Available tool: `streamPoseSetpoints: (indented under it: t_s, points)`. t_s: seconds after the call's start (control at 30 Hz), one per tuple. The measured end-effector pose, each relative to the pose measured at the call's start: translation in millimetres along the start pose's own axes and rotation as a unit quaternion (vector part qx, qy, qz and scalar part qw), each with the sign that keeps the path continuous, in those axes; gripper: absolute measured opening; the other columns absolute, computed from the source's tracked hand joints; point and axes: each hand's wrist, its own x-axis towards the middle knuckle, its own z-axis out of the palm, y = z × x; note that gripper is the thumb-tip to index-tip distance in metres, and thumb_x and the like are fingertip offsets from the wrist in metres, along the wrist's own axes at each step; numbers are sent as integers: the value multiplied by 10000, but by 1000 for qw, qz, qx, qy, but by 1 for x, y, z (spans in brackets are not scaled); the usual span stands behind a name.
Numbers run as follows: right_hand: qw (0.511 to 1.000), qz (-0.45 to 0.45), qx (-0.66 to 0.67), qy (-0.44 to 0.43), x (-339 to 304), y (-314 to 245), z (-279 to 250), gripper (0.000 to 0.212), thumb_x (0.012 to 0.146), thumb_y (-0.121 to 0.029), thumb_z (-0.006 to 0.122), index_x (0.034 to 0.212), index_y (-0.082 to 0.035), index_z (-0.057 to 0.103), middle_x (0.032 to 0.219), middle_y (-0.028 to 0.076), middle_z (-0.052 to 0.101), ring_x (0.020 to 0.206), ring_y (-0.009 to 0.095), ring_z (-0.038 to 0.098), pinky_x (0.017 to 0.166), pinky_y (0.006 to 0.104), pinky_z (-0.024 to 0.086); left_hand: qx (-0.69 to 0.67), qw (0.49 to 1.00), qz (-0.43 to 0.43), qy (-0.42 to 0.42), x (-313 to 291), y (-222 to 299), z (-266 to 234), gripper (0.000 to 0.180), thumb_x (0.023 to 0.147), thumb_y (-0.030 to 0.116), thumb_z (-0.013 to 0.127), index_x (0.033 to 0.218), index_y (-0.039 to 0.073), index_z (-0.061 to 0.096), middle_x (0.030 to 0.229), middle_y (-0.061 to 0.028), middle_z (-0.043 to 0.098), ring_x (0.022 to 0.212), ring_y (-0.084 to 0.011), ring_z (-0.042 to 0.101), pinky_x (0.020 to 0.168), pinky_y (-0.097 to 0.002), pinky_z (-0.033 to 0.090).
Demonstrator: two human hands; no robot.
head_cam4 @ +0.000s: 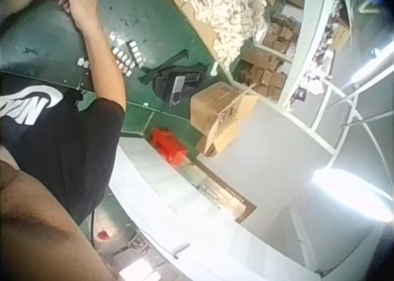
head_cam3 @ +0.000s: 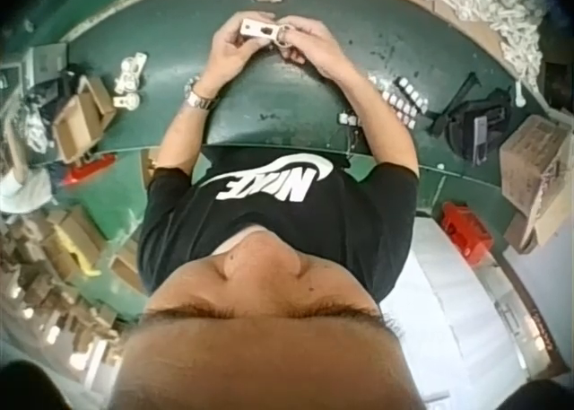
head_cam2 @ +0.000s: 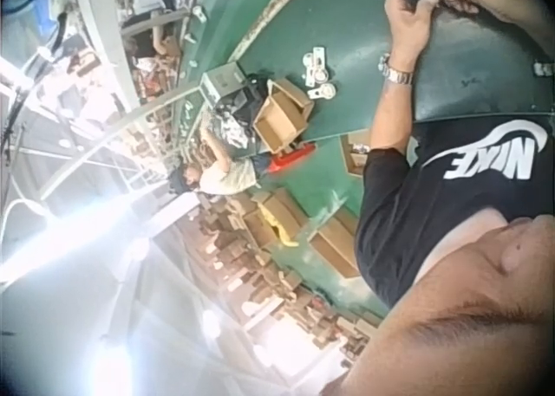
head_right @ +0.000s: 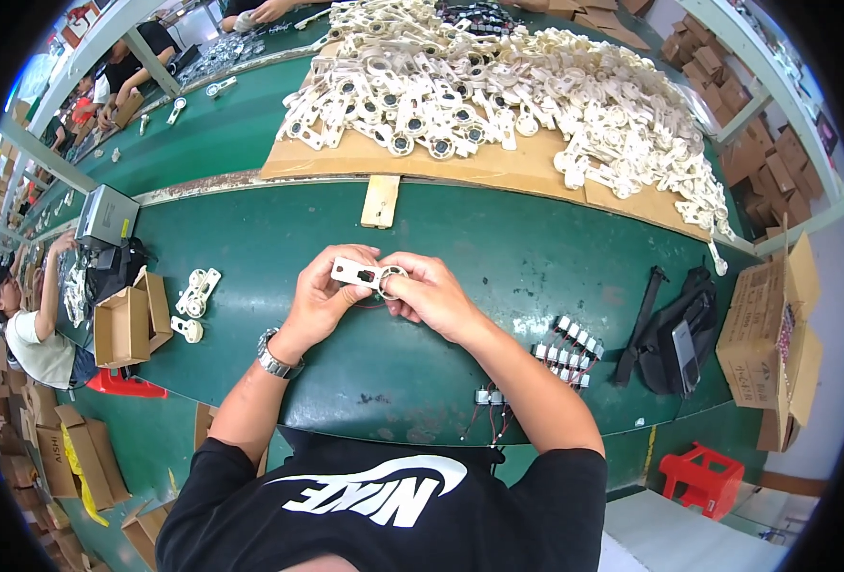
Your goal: The person assembles electronic components by hand, inserting small motors into white plastic housings.
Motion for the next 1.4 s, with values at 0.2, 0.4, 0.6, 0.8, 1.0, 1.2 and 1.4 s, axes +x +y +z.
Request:
streamPoseSetpoints:
  t_s: [0.2, 0.4, 0.6, 0.8, 1.0, 1.2, 1.4]
  points:
    - [969, -73, -229, 61, -9, -13, 13, 289, 1056, -246, 583, 1246, -32, 621, 820, 12, 678, 682, 96, 610, 604, 265, 488, -51, 997, -37, 38, -1, 6, 2, 298, 954, 8, 729, 1227, 19, 611, 1234, -109, 667, 1273, -235, 604, 1099, -389, 505]
    - [979, -77, -174, 77, -6, -6, 7, 306, 1050, -203, 634, 1316, -62, 574, 826, 31, 656, 687, 94, 572, 592, 297, 464, 98, 995, -5, 6, 1, 11, -6, 395, 943, 5, 736, 1311, 16, 590, 1308, -95, 636, 1266, -189, 597, 1065, -369, 514]
    - [961, 14, -257, 104, -2, -68, -10, 266, 1011, -251, 717, 1213, -84, 674, 764, -27, 668, 657, 54, 589, 534, 232, 427, 655, 748, -17, 101, -19, 79, -88, 419, 828, 104, 811, 1201, 66, 622, 1063, -136, 665, 1038, -367, 607, 906, -458, 520]
    - [954, 64, -281, 89, 52, -110, -66, 264, 1049, -316, 654, 1122, -79, 745, 701, -33, 573, 572, 66, 513, 471, 240, 393, 805, 479, -334, 103, -77, 106, -169, 356, 785, 351, 830, 1037, 104, 779, 1113, -109, 728, 1082, -298, 661, 792, -405, 586]
    - [957, -129, -144, 215, 87, -126, -86, 562, 1047, -255, 636, 1539, -60, 447, 919, 51, 684, 732, 101, 598, 612, 257, 492, 769, 552, -277, 166, -91, 80, -181, 96, 790, 136, 744, 863, 93, 789, 923, -133, 765, 944, -318, 723, 759, -422, 598]
    - [795, -219, -561, -72, 38, -73, -1, 512, 875, -177, 799, 1346, -45, 649, 1112, 132, 686, 937, 277, 668, 868, 389, 553, 753, 554, -267, 233, -108, 102, -191, 141, 774, 118, 731, 891, 46, 764, 925, -155, 756, 923, -330, 729, 741, -415, 601]
    - [731, -205, -647, -72, -14, -15, 32, 506, 846, -144, 813, 1318, -51, 655, 1175, 199, 591, 1066, 405, 573, 950, 460, 511, 653, 673, -118, 326, -80, 109, -198, 272, 879, 164, 636, 1090, 12, 556, 938, -226, 683, 861, -437, 686, 741, -524, 567]
